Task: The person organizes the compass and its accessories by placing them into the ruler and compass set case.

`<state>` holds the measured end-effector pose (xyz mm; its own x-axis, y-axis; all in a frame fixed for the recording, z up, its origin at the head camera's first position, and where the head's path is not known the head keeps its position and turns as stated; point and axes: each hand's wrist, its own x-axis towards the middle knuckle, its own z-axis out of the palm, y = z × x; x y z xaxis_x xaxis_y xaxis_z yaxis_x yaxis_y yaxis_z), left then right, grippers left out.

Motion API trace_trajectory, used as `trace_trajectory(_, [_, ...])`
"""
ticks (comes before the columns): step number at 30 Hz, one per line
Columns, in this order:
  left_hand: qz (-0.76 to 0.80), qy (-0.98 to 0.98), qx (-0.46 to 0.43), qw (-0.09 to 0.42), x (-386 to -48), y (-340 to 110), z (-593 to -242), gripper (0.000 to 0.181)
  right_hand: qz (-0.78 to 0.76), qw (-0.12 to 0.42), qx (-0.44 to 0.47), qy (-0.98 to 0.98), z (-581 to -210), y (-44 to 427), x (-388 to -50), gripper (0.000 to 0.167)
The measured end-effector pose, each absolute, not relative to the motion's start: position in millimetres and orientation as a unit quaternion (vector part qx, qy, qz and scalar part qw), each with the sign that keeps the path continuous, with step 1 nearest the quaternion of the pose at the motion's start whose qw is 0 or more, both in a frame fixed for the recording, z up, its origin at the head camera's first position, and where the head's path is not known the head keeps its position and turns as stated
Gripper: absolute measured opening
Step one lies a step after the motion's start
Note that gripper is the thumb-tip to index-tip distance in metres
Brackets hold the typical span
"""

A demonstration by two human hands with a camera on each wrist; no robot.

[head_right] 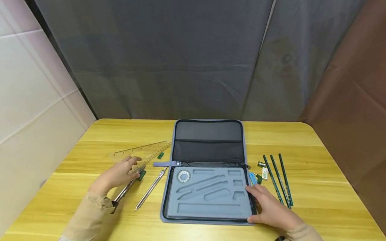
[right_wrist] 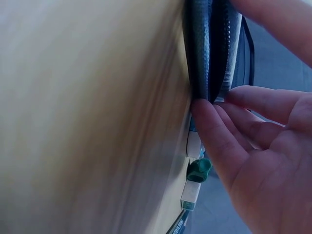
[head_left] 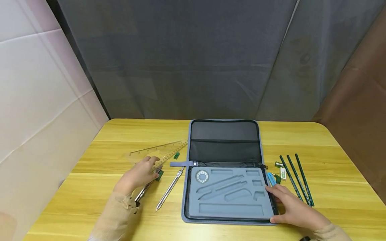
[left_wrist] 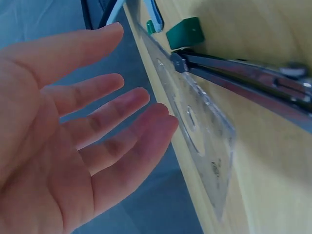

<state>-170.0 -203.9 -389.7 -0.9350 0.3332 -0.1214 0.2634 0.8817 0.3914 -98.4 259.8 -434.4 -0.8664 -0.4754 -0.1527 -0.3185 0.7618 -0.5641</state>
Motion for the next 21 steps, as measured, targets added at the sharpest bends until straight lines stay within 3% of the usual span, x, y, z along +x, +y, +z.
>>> trace_trajectory(21, [0.198,0.963,0.125,0.131,-161.0,-214.6,-408.0,0.04,-0.271,0.142,-0.203,0.93,-434.1,259.7,-97.2,0.092])
